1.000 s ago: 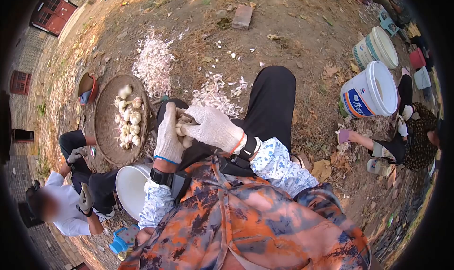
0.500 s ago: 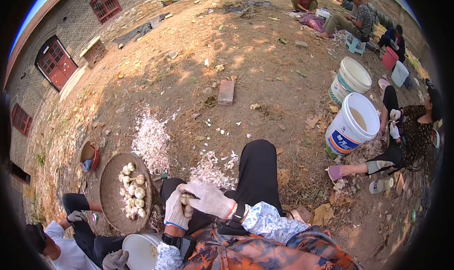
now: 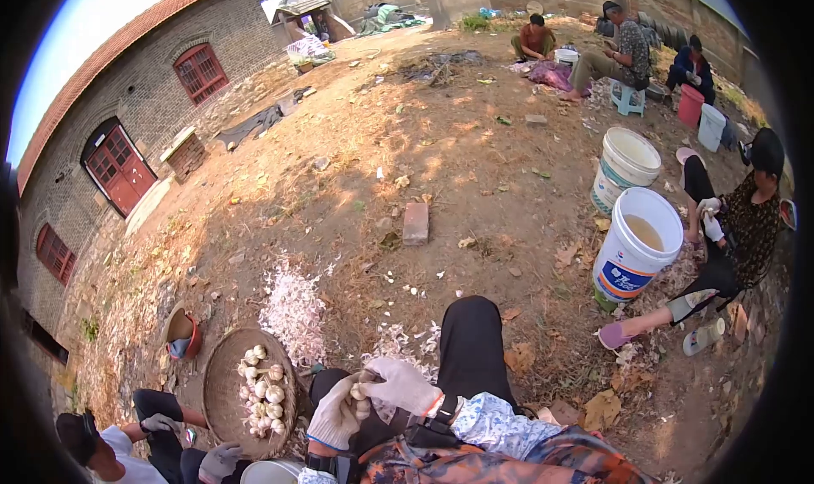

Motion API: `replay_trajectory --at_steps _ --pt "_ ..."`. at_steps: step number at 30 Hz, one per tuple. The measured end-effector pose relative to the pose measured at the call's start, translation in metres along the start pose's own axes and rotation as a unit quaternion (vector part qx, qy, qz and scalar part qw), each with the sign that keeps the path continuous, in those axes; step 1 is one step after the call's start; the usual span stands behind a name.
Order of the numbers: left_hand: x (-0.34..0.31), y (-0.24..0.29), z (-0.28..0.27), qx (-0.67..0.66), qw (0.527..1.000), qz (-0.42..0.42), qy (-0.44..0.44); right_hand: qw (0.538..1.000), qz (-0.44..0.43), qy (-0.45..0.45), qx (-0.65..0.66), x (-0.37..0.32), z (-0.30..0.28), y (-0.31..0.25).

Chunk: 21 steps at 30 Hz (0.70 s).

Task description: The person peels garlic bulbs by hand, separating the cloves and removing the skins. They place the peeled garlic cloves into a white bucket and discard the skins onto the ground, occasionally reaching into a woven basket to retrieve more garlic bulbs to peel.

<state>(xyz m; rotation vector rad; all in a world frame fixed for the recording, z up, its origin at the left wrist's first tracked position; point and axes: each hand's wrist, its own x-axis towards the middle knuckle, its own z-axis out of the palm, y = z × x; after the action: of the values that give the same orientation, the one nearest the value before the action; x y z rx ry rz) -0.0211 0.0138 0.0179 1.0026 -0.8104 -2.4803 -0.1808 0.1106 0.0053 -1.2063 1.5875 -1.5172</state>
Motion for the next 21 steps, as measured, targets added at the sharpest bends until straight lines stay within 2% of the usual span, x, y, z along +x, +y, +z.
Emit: replay_trajectory --at_steps 2,3,6,8,9,11,14,17,21 --pt "0.003 -0.004 -0.012 -0.009 1.000 -0.005 -0.011 0.997 0.048 -0.059 -0.004 -0.001 -0.004 -0.004" --pt "0.005 -0.007 -0.016 -0.014 1.000 -0.011 -0.017 0.997 0.046 -0.059 -0.004 -0.002 -0.002 0.001" --pt "0.004 -0.008 -0.017 -0.024 0.999 -0.019 -0.025 0.999 0.007 -0.051 0.004 -0.003 0.006 0.009" --pt "0.005 -0.007 -0.017 -0.028 0.999 -0.017 -0.027 0.996 -0.072 -0.021 -0.048 -0.004 0.005 -0.006" --pt "0.009 -0.010 -0.019 -0.028 0.999 0.017 -0.016 0.996 -0.073 -0.023 -0.048 -0.005 0.005 -0.014" --pt "0.009 -0.011 -0.017 -0.030 0.998 0.050 -0.004 0.970 -0.103 -0.037 -0.216 -0.007 0.006 -0.024" --pt "0.005 -0.009 -0.006 0.016 1.000 0.018 0.005 0.986 -0.074 -0.042 -0.143 -0.007 0.013 -0.005" --pt "0.003 -0.013 0.000 0.031 0.998 0.049 0.013 0.993 -0.024 -0.048 -0.100 -0.008 0.016 -0.001" --pt "0.006 -0.017 -0.002 0.015 0.997 0.070 0.014 0.995 -0.007 -0.060 -0.080 -0.008 0.015 -0.004"
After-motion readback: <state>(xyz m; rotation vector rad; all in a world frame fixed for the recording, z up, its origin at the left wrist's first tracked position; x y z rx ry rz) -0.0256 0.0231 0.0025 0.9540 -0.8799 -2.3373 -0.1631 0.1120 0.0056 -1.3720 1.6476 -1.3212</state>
